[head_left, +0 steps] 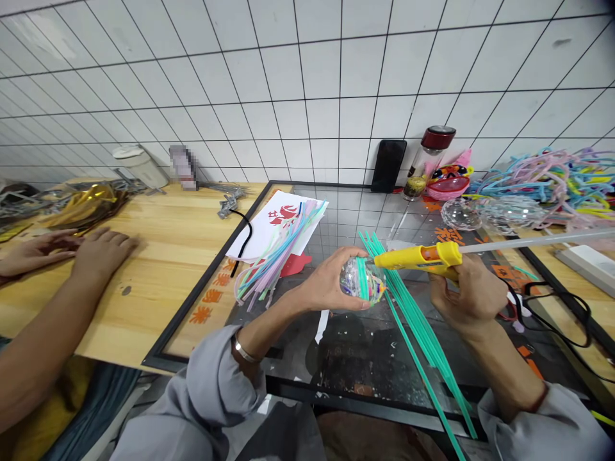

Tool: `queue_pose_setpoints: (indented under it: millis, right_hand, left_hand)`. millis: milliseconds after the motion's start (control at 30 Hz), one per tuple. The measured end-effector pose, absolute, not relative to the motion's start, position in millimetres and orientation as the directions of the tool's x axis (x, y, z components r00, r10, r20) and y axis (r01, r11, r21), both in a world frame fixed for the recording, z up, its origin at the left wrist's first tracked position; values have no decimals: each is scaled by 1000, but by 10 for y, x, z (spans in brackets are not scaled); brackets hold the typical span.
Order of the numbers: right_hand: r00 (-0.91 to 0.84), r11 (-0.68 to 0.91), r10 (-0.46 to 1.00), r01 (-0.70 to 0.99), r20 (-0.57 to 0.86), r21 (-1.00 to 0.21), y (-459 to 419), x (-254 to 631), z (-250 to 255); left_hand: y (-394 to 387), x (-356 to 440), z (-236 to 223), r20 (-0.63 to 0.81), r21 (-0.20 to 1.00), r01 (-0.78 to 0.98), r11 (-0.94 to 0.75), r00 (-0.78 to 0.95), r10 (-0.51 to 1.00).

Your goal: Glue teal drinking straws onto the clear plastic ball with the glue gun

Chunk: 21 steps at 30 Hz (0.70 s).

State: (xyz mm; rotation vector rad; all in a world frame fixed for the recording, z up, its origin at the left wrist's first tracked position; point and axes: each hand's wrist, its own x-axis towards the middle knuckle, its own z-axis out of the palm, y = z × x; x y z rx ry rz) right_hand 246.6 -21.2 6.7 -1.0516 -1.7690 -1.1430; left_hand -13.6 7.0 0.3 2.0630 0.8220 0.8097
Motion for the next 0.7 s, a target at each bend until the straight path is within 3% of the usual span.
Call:
queue_pose_setpoints:
  millis: [367, 700]
  right_hand:
    - [-342, 245, 229, 926, 912, 286, -212, 2478, 44]
    - [-350, 326, 237, 908, 907, 265, -218, 2456, 63]
  left_hand:
    - [75, -141, -1, 260, 820, 281, -500, 595, 761]
    - [62, -135, 18, 260, 819, 281, -499, 594, 761]
